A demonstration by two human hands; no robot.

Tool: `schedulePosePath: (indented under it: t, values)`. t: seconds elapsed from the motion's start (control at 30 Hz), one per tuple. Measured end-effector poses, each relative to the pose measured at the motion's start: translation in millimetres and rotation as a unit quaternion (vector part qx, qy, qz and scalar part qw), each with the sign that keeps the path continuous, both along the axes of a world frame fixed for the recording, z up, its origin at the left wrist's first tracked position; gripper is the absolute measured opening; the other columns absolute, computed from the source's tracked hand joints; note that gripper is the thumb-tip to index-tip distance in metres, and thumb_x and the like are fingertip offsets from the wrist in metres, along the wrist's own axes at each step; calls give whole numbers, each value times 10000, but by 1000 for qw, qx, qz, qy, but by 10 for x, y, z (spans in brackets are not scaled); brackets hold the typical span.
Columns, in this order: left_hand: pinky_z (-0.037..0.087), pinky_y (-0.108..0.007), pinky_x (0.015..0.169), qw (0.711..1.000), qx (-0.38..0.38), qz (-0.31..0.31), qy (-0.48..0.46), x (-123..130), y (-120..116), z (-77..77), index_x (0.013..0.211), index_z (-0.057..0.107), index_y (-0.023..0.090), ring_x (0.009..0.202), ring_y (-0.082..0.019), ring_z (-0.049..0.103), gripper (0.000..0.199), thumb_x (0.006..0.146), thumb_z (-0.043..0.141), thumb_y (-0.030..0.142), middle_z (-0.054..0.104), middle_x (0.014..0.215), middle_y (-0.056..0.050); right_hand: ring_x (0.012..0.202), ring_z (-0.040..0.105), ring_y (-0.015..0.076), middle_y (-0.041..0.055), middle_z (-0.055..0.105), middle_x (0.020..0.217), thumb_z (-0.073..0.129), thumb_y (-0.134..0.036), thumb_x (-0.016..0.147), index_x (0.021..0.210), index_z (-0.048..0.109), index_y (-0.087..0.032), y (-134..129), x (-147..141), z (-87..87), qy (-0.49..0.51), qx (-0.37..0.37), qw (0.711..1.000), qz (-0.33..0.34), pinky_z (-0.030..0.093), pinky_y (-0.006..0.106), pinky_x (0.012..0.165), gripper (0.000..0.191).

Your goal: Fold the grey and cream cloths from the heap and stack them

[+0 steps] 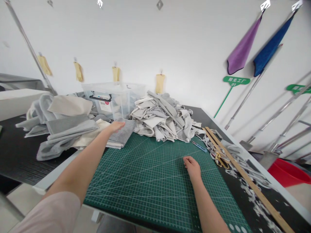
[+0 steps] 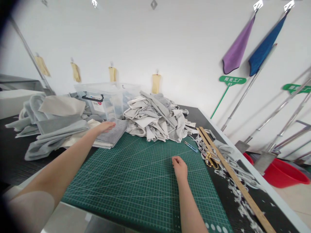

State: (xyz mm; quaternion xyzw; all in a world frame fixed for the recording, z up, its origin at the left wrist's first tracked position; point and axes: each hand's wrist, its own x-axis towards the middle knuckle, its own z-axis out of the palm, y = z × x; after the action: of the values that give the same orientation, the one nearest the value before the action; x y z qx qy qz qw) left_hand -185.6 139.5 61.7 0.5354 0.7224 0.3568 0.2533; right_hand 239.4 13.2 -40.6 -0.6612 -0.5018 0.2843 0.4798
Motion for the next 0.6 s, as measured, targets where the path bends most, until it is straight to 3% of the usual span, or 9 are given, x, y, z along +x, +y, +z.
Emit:
schedulePosePath:
  t: [0.07, 0.13, 0.23, 0.3, 0.47, 0.6]
  values:
    - [287, -360, 889, 998, 38, -4, 59, 12, -5, -84, 1061, 499, 196, 1113, -236, 356, 430, 693, 453, 412, 420, 1208, -81, 497, 475, 129, -13, 514, 519, 470, -375, 623, 703, 598, -182, 1, -1, -1, -2, 0, 1000, 0, 378, 224, 454, 245]
    - [188, -412, 937, 982, 61, -11, 176, 46, -31, -234, 1187, 372, 217, 1192, -255, 199, 517, 714, 417, 419, 246, 1314, -67, 504, 477, 131, -12, 514, 522, 467, -371, 626, 699, 595, -181, 0, -2, 0, -3, 0, 1000, 1, 378, 224, 454, 240]
    - [156, -495, 914, 939, -9, -54, 340, 99, -76, -464, 1226, 309, 249, 1192, -284, 180, 529, 746, 316, 468, 213, 1325, -68, 504, 476, 128, -16, 510, 526, 459, -369, 634, 690, 589, -185, -9, -6, 4, -4, 3, 1000, 2, 378, 223, 456, 231]
    - [174, -528, 883, 928, -62, -71, 361, 121, -78, -538, 1215, 330, 257, 1176, -302, 210, 527, 751, 261, 498, 249, 1311, -77, 497, 472, 124, -20, 507, 524, 455, -369, 639, 680, 584, -189, -15, -7, 7, -6, 4, 1000, 3, 375, 220, 453, 226]
    - [174, -535, 873, 925, -26, -25, 379, 185, -37, -536, 1243, 276, 244, 1188, -315, 162, 566, 751, 224, 518, 159, 1339, -90, 482, 462, 117, -24, 502, 518, 453, -371, 641, 662, 579, -189, -15, -5, 10, -10, 7, 1000, 3, 368, 215, 445, 222]
    - [146, -564, 867, 953, -57, -42, 294, 294, -49, -502, 1165, 399, 255, 1160, -332, 225, 515, 712, 347, 493, 288, 1289, -103, 463, 445, 108, -28, 496, 507, 449, -373, 637, 646, 580, -187, -15, -4, 13, -9, 11, 1000, 4, 362, 213, 447, 228]
